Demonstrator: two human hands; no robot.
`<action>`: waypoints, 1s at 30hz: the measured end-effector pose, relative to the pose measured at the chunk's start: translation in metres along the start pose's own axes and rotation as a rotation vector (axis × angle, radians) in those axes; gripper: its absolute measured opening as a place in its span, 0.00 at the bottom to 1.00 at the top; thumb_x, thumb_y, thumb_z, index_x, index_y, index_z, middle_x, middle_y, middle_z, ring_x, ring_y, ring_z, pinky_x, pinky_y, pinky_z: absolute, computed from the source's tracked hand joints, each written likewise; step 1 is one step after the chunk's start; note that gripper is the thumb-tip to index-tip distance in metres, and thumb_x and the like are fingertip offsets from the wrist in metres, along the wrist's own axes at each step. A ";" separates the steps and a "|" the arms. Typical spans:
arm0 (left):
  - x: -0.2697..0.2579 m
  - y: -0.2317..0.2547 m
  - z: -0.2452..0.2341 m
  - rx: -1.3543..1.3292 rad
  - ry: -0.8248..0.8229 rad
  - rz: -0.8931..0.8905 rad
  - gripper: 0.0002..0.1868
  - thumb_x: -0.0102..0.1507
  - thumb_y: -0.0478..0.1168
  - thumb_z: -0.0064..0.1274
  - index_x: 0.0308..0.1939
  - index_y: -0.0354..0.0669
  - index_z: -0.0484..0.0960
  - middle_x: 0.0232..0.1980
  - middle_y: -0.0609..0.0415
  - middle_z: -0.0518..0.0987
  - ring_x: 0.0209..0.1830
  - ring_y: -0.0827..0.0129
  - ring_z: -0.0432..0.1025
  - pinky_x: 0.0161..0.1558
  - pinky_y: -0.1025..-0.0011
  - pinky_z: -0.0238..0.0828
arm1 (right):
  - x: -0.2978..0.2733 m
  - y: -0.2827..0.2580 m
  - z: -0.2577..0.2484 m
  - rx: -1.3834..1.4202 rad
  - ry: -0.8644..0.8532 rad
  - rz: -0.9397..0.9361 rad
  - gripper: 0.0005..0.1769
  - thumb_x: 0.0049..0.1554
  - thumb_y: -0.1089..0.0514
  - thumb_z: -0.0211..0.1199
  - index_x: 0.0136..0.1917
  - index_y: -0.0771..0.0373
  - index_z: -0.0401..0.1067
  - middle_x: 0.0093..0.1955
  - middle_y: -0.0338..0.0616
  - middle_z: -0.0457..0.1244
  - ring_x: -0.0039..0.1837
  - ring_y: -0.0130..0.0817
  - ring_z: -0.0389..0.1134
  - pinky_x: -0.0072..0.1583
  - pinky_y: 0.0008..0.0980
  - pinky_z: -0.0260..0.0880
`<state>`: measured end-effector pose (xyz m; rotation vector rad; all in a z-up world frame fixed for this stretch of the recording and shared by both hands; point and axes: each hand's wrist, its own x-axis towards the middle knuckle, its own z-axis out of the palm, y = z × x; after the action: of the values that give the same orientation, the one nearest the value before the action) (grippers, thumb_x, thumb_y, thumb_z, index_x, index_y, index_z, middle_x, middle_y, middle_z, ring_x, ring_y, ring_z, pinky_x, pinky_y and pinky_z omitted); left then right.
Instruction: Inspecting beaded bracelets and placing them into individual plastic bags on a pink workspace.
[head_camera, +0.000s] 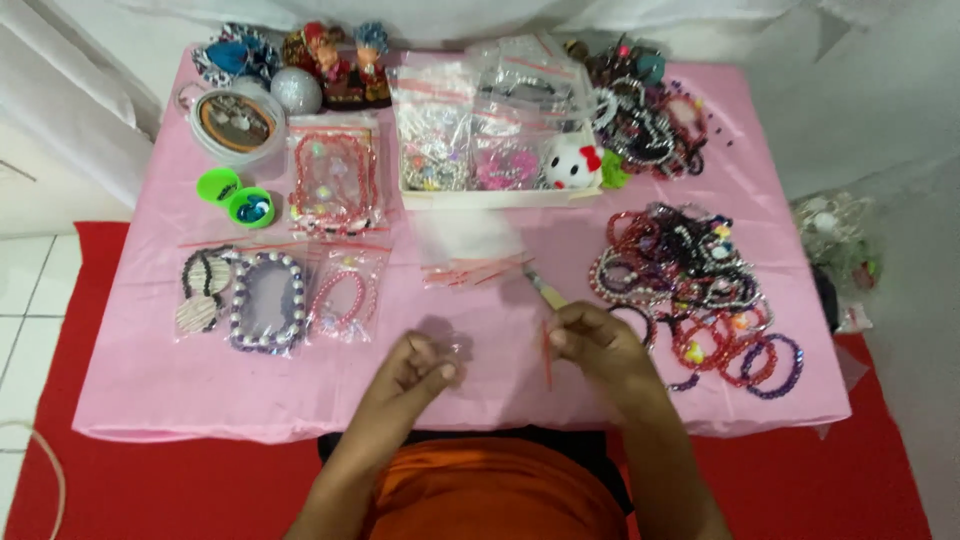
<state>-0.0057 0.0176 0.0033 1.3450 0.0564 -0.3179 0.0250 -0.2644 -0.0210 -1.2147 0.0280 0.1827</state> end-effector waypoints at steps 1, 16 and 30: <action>0.001 0.001 -0.003 0.000 0.001 -0.004 0.14 0.67 0.37 0.58 0.35 0.51 0.66 0.33 0.63 0.64 0.37 0.75 0.66 0.45 0.75 0.61 | -0.003 -0.008 0.006 0.002 0.002 0.004 0.05 0.55 0.65 0.69 0.47 0.64 0.77 0.44 0.40 0.68 0.45 0.31 0.67 0.51 0.33 0.70; -0.010 0.042 0.036 0.410 0.078 0.745 0.28 0.63 0.26 0.54 0.58 0.45 0.54 0.68 0.35 0.65 0.74 0.45 0.65 0.71 0.57 0.71 | -0.016 0.009 0.054 -0.350 0.178 -0.046 0.04 0.55 0.63 0.67 0.39 0.58 0.73 0.36 0.33 0.64 0.42 0.24 0.63 0.49 0.24 0.65; -0.018 0.016 0.028 0.598 0.101 0.704 0.03 0.65 0.35 0.53 0.38 0.41 0.80 0.41 0.50 0.81 0.46 0.60 0.77 0.49 0.67 0.75 | -0.035 -0.005 0.083 -0.359 -0.079 -0.262 0.13 0.63 0.52 0.60 0.40 0.57 0.64 0.37 0.35 0.56 0.40 0.27 0.57 0.46 0.27 0.60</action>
<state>-0.0227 -0.0033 0.0291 1.8696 -0.4533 0.3612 -0.0148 -0.1924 0.0166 -1.5535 -0.2415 0.0046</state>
